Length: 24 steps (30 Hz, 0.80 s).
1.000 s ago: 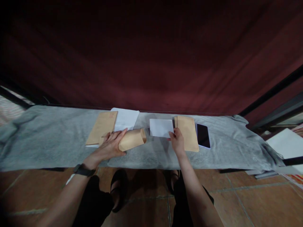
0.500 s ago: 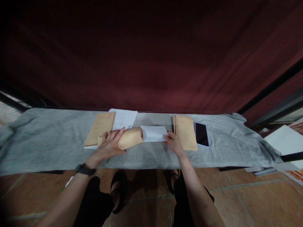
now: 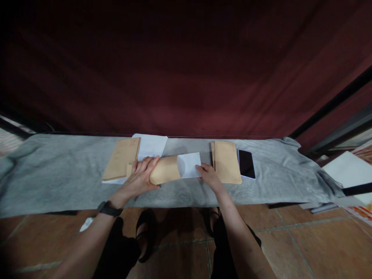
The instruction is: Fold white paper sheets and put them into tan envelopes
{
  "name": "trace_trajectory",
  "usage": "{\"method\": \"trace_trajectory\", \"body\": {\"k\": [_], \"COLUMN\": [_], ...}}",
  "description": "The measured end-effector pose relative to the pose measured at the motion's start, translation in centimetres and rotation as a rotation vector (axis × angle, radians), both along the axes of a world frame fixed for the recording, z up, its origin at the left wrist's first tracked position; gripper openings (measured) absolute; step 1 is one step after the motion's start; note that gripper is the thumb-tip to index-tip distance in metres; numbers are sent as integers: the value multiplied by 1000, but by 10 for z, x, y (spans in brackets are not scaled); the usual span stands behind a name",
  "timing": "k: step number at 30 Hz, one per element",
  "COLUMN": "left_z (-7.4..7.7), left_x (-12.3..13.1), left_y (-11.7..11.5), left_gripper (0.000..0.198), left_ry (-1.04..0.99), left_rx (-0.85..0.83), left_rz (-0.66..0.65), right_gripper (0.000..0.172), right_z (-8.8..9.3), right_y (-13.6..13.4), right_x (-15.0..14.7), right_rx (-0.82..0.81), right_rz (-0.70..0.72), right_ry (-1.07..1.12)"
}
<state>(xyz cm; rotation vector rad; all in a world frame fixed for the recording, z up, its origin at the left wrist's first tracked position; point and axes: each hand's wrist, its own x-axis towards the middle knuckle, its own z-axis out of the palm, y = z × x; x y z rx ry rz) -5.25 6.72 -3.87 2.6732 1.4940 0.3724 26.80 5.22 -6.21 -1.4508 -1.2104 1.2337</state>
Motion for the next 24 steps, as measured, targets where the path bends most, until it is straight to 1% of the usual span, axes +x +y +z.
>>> {"method": "trace_trajectory", "body": {"k": [4,8,11,18,21,24], "left_z": [0,-1,-2,-3,-4,-4], "left_x": [10,18,22,29,31,32], "left_y": [-2,-3,-4,-6,-6,-6], "left_gripper": [119,121,121,121,120,118], "left_ry": [-10,-13,-21,-29,-31,-35], "left_rx": [-17,-32,-29,-31,-28,-35], "left_rz": [-30,-50,-63,-94,-107,-113], "right_gripper": [45,45,43,32,32,29], "right_z": [-4,-11,-14,-13,-18,-26], "right_y": [3,5,3,-2,-1,1], "right_x": [-8,-19,-27,-34,-36,-37], "right_rx": [53,51,4,-50,-68,-87], "right_rz": [-22,-11,21,109,155,141], "right_ry": [-71,-62,-14,20,81,59]}}
